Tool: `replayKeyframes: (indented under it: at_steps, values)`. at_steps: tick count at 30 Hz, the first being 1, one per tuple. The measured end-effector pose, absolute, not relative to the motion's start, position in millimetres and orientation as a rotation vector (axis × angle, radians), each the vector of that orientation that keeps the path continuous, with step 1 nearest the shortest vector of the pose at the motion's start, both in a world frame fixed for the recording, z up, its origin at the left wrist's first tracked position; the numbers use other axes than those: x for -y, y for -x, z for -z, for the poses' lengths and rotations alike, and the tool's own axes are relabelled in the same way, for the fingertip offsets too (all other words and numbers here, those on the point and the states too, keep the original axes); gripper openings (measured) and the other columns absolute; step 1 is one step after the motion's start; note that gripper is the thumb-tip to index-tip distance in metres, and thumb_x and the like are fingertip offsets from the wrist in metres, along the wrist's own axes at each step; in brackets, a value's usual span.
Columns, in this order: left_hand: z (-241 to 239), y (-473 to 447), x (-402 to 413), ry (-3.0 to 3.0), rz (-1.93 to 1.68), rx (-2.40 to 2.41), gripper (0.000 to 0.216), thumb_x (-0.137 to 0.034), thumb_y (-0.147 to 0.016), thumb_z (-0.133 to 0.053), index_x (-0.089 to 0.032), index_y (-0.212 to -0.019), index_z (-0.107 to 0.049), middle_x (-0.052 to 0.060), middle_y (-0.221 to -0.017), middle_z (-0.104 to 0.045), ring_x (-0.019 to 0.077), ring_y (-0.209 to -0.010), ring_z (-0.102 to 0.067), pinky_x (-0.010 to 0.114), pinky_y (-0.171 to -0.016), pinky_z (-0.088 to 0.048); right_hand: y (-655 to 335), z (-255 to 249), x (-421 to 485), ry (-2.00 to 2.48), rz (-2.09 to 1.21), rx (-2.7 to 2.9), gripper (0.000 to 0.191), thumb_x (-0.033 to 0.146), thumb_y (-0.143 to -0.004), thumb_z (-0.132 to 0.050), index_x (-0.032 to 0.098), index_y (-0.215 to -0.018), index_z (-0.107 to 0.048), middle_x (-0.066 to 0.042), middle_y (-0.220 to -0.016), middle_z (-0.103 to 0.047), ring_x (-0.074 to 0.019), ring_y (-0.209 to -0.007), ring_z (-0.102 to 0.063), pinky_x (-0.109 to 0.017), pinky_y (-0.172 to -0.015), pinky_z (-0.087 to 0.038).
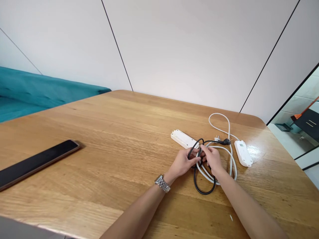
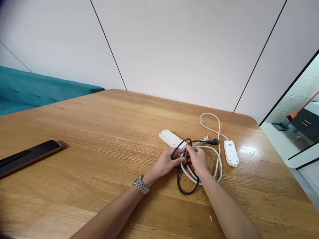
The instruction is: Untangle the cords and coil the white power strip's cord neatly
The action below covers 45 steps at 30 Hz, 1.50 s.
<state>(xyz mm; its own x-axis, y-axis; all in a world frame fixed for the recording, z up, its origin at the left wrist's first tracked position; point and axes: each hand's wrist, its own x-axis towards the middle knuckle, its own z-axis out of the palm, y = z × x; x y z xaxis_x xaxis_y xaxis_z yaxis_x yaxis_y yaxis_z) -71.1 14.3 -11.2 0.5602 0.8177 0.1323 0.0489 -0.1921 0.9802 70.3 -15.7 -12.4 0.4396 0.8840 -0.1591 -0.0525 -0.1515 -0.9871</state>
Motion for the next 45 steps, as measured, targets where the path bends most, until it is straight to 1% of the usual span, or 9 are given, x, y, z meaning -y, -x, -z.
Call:
replayKeyframes:
  at_steps: [5,10,12,17,25,31,38,42,45]
  values:
    - [13.7,68.6,-11.2,-1.624,-0.837,-0.735,0.039,-0.035,-0.072,-0.068,-0.011,-0.102,-0.065,0.003,-0.07,-0.066,0.0134,-0.061,-0.057,0.025,-0.06,-0.047,-68.4,20.3,17.2,1.34,-0.855,0.794,0.042,0.048,-0.065,-0.071,0.02,-0.05,-0.044,0.007,-0.043,-0.041,-0.0071,-0.04,-0.036,-0.021,-0.038,-0.026]
    - [17.3,66.3,-13.0,-1.466,-0.896,-0.795,0.04,-0.04,-0.072,-0.066,-0.012,-0.101,-0.064,0.001,-0.065,-0.062,0.0115,-0.055,-0.055,0.023,-0.055,-0.045,-72.6,8.6,17.7,1.059,-0.984,0.594,0.024,0.032,-0.056,-0.073,0.018,-0.061,-0.054,0.006,-0.053,-0.05,-0.0047,-0.041,-0.034,-0.019,-0.038,-0.02]
    - [17.3,67.3,-14.3,-1.511,-0.909,-0.849,0.036,-0.035,-0.073,-0.064,-0.012,-0.101,-0.063,-0.002,-0.062,-0.058,0.0112,-0.054,-0.053,0.023,-0.054,-0.045,-78.3,-1.9,18.2,0.953,-1.071,0.553,0.025,0.029,-0.053,-0.073,0.018,-0.068,-0.056,0.006,-0.062,-0.056,-0.0031,-0.038,-0.034,-0.019,-0.037,-0.018]
    - [17.6,71.7,-18.8,-1.684,-0.886,-1.011,0.034,-0.02,-0.069,-0.057,-0.013,-0.102,-0.063,-0.006,-0.059,-0.049,0.0095,-0.051,-0.046,0.02,-0.051,-0.04,-100.5,-26.0,19.7,0.831,-1.166,0.458,0.034,0.038,-0.059,-0.075,0.022,-0.084,-0.058,0.007,-0.061,-0.059,-0.0026,-0.034,-0.031,-0.018,-0.034,-0.018]
    - [16.7,70.6,-22.2,-1.519,-0.771,-1.044,0.037,-0.019,-0.067,-0.052,-0.013,-0.1,-0.065,-0.004,-0.061,-0.05,0.0096,-0.049,-0.046,0.02,-0.047,-0.04,-119.5,-31.3,19.8,0.994,-1.032,0.664,0.035,0.036,-0.053,-0.082,0.018,-0.071,-0.058,0.005,-0.065,-0.059,-0.0042,-0.042,-0.045,-0.016,-0.036,-0.027]
    - [6.6,72.4,-22.5,-1.151,-0.814,-0.904,0.019,-0.019,-0.064,-0.053,-0.014,-0.081,-0.06,-0.005,-0.051,-0.049,0.0105,-0.047,-0.049,0.021,-0.051,-0.041,-118.7,-34.8,24.7,1.156,-0.856,1.016,0.036,0.046,-0.062,-0.078,0.017,-0.072,-0.059,0.002,-0.065,-0.062,-0.0082,-0.046,-0.053,-0.018,-0.04,-0.038]
    - [-0.1,75.4,-23.8,-0.74,-0.606,-0.721,0.012,-0.026,-0.077,-0.055,-0.015,-0.076,-0.053,-0.012,-0.044,-0.022,0.005,-0.034,-0.026,0.018,-0.04,-0.029,-108.2,-36.0,32.2,1.253,-0.747,1.148,0.039,0.055,-0.068,-0.073,0.018,-0.076,-0.062,-0.002,-0.067,-0.064,-0.0174,-0.055,-0.063,-0.031,-0.054,-0.055]
    - [-6.0,77.1,-21.3,-0.627,-0.626,-0.581,0.02,-0.029,-0.082,-0.055,-0.015,-0.069,-0.05,-0.009,-0.043,-0.027,0.0046,-0.034,-0.028,0.016,-0.037,-0.026,-91.6,-29.5,36.4,1.188,-0.655,1.435,0.027,0.046,-0.081,-0.063,0.02,-0.076,-0.062,-0.004,-0.072,-0.065,-0.019,-0.062,-0.064,-0.032,-0.059,-0.056]
    - [-12.2,82.2,-20.0,-0.631,-0.732,-0.434,0.026,-0.037,-0.084,-0.052,-0.012,-0.082,-0.06,-0.006,-0.044,-0.039,0.0069,-0.034,-0.035,0.018,-0.037,-0.03,-82.4,-20.3,36.3,1.156,-0.486,1.673,0.022,0.037,-0.089,-0.054,0.021,-0.077,-0.062,-0.004,-0.073,-0.065,-0.0184,-0.067,-0.062,-0.032,-0.064,-0.053]
